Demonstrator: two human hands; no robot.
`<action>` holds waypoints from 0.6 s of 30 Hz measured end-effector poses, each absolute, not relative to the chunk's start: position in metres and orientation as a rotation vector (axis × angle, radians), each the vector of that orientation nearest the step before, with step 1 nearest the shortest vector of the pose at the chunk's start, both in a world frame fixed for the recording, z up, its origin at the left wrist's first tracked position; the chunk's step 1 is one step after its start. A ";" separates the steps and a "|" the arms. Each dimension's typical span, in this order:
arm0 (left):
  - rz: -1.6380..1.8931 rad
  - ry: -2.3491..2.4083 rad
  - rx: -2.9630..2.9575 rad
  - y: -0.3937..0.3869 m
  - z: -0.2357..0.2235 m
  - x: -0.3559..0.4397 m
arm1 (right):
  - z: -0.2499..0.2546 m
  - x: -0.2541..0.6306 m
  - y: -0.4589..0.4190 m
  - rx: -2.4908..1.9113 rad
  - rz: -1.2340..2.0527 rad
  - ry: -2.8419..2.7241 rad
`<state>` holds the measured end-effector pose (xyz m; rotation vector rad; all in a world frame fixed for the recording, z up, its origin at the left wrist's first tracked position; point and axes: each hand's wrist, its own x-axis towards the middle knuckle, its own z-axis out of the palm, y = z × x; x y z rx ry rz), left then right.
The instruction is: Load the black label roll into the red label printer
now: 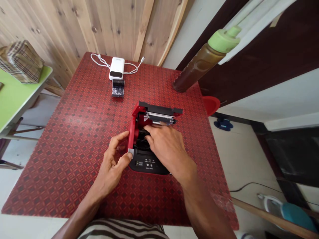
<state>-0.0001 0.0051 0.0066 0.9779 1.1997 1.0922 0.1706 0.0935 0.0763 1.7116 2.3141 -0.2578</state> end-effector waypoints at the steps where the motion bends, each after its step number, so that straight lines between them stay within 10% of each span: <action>1: 1.094 1.203 0.983 0.005 0.007 0.000 | 0.077 0.170 0.093 1.709 -0.260 2.314; 18: 1.126 1.191 0.982 0.008 0.011 0.001 | 0.079 0.193 0.081 1.722 -0.500 2.624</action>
